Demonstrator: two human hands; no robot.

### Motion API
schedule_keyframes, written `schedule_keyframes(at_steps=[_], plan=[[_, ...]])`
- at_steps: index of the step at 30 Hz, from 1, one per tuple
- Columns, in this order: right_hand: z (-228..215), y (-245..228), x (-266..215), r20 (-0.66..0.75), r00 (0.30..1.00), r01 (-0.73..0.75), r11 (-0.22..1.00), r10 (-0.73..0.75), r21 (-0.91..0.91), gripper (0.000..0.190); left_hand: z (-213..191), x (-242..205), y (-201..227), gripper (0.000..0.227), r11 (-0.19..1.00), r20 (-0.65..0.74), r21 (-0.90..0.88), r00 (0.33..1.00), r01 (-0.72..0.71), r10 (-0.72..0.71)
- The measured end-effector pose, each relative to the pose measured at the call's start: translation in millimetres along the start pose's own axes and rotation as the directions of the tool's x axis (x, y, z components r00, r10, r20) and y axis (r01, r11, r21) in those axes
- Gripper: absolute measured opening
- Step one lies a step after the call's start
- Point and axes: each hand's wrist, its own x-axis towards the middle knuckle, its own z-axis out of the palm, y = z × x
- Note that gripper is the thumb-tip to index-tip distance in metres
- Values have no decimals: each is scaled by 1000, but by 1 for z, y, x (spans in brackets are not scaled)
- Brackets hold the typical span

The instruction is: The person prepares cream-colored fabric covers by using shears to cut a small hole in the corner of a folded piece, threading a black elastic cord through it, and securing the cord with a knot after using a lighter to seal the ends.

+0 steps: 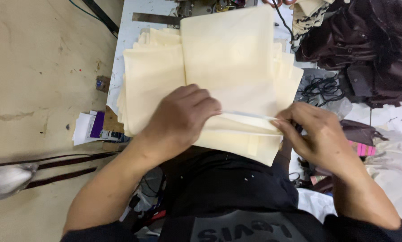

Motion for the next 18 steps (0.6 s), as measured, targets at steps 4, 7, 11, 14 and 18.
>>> schedule_keyframes(at_steps=[4, 7, 11, 14, 18], plan=[[11, 2, -6, 13, 999, 31, 989, -29, -145, 20, 11, -3, 8, 7, 1000, -26, 17, 1000, -12, 12], [31, 0, 8, -47, 984, 169, 983, -172, -73, 27, 27, 1, 14, 11, 996, 9, -87, 1000, -23, 24], [39, -7, 18, -184, 979, 105, 993, -92, 61, 6, 20, -20, 3, 14, 998, -17, 1, 998, 61, -61], [46, -9, 21, -153, 983, 112, 992, -103, 53, 7, 14, -28, 8, 11, 993, -20, -52, 994, 105, -107], [57, -8, 25, -124, 980, 159, 987, -157, 9, 10, 28, -35, 8, 9, 980, -109, -147, 982, 135, -152]])
